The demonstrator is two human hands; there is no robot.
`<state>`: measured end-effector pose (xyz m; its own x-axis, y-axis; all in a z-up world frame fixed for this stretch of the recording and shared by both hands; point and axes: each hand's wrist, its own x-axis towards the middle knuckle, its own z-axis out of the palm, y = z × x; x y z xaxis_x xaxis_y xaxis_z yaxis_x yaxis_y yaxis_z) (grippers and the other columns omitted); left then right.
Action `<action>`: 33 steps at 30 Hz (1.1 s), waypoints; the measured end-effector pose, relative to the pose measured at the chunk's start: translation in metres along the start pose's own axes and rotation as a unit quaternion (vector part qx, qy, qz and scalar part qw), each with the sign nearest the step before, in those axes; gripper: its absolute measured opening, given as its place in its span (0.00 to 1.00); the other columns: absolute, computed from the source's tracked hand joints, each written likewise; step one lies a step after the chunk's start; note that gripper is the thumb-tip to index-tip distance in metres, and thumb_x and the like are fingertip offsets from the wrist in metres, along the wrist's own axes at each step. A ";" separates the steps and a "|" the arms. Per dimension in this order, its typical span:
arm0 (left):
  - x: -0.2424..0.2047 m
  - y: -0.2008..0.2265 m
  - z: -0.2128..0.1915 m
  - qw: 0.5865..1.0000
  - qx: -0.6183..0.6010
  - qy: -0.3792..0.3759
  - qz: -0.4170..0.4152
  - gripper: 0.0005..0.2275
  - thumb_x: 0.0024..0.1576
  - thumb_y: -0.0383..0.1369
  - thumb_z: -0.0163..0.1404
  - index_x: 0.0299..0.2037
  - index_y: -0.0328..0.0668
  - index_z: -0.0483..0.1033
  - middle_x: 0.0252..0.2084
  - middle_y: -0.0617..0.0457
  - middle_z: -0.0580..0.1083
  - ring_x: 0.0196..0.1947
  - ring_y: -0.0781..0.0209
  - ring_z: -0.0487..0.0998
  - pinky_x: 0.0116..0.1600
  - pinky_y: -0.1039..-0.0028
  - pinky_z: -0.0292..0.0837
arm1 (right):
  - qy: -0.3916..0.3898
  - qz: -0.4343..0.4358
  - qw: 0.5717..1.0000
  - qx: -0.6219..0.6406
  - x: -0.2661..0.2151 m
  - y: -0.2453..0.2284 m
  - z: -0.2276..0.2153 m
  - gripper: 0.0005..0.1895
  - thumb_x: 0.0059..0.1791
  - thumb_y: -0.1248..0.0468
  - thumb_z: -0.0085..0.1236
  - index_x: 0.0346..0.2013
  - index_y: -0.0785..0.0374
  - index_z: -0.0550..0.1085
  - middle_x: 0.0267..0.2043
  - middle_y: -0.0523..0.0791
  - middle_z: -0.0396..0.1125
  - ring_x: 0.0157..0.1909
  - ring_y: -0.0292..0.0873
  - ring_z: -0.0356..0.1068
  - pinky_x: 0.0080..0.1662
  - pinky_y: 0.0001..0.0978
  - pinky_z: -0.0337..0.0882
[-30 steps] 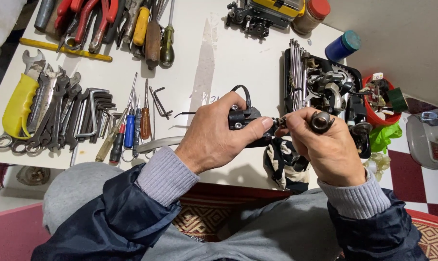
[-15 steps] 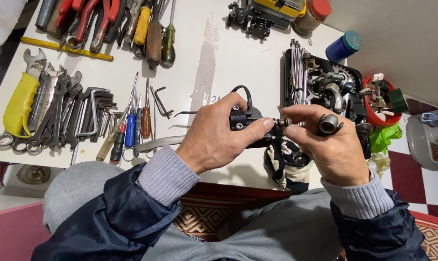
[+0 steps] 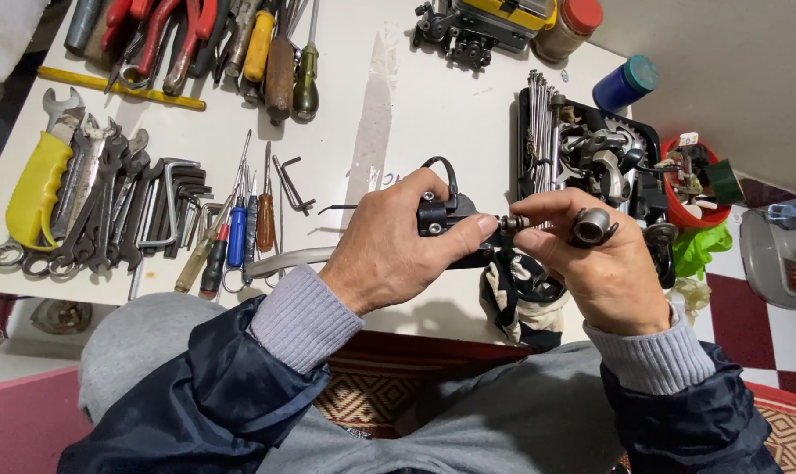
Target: Disassembling a bicycle brake lever assembly using hex keys and wrenches on a workbench.
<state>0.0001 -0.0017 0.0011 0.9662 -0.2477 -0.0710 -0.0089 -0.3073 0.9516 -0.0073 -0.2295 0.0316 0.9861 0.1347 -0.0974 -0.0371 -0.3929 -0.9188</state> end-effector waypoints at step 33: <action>0.000 -0.004 0.002 1.000 0.017 0.001 0.005 0.23 0.51 0.57 0.49 0.40 0.46 0.72 0.22 0.58 0.70 0.21 0.65 0.64 0.30 0.71 0.61 | 0.014 0.038 0.997 0.059 0.001 0.006 -0.003 0.15 0.43 0.72 0.66 0.45 0.62 0.78 0.27 0.40 0.66 0.22 0.31 0.54 0.25 0.22 0.54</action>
<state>0.0000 -0.0026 -0.0030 0.9668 -0.2481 -0.0610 -0.0270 -0.3366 0.9413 -0.0056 -0.2341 0.0269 0.9840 0.0818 -0.1584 -0.1283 -0.2916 -0.9479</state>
